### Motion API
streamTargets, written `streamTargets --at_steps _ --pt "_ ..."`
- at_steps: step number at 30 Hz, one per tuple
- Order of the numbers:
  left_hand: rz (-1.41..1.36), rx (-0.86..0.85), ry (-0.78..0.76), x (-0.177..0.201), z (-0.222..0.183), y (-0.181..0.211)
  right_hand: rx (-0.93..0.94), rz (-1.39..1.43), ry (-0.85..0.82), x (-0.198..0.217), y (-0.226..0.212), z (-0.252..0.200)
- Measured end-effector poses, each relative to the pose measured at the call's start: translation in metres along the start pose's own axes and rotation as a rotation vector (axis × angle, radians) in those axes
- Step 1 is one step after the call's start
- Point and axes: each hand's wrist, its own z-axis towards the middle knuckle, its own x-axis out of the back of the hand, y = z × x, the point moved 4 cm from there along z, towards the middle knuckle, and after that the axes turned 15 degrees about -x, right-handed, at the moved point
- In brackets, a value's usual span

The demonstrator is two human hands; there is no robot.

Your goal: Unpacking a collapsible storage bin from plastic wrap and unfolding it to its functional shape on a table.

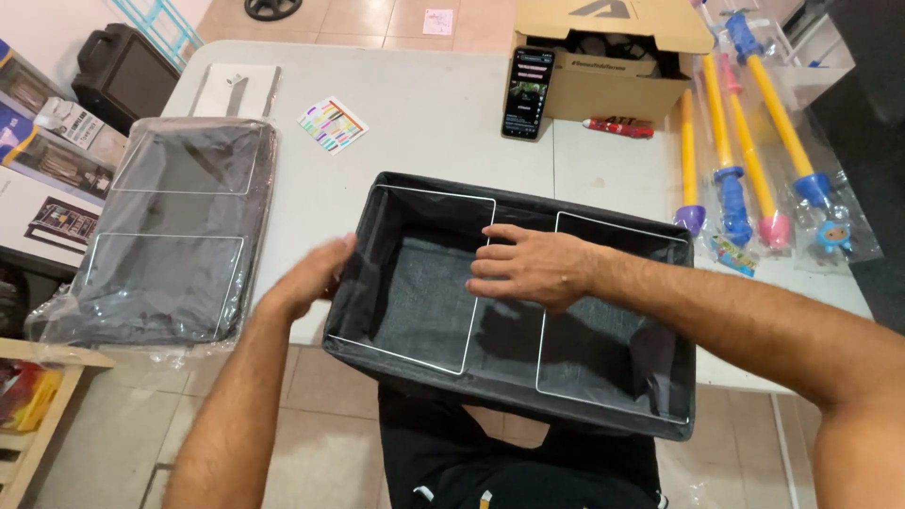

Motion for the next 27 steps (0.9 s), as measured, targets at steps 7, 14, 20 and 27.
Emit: streamTargets --at_steps 7,14,20,27 --pt "-0.604 0.305 -0.184 -0.048 0.019 -0.109 0.019 -0.110 -0.217 0.000 -0.014 0.007" --pt "-0.514 -0.164 0.481 -0.015 -0.031 -0.093 -0.061 0.054 -0.092 0.005 0.018 -0.009" --pt "-0.578 0.067 0.308 -0.085 -0.084 -0.059 -0.059 0.154 0.064 0.032 0.020 -0.002" --pt "-1.344 -0.266 0.120 -0.143 -0.041 -0.038 -0.067 0.189 0.095 0.016 0.000 0.007"
